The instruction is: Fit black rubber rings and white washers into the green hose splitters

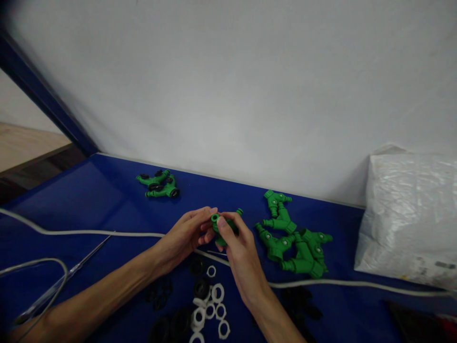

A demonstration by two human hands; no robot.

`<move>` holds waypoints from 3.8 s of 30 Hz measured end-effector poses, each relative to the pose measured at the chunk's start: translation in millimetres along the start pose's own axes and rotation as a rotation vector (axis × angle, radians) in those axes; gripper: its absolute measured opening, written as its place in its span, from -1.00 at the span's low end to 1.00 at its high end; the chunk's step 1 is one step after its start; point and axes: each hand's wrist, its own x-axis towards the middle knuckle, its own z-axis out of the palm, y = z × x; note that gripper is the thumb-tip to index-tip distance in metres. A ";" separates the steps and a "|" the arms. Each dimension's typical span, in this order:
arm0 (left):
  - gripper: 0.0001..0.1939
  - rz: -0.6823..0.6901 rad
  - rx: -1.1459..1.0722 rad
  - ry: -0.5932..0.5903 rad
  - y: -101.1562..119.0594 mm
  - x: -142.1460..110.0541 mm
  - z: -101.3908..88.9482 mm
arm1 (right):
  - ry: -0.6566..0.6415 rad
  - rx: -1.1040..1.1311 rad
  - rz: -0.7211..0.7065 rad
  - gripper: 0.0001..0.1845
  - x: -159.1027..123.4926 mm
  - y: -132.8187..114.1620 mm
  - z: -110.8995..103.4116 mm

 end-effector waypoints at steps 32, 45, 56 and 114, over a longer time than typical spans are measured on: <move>-0.55 0.419 0.865 0.004 21.7 1.9 -24.7 | -0.048 -0.363 -0.247 -0.19 12.2 -8.3 -22.2; -0.63 0.344 0.439 0.186 23.2 9.1 -28.2 | -0.280 -1.140 -0.590 -0.61 -18.8 -36.1 -7.1; -0.64 0.295 0.263 0.242 18.1 14.9 -30.4 | -0.839 -1.513 -0.424 -0.67 -44.8 -11.4 13.7; -0.55 0.160 0.255 0.192 9.7 14.1 -31.0 | -0.595 -0.906 -0.178 -0.97 -19.2 -31.4 -2.4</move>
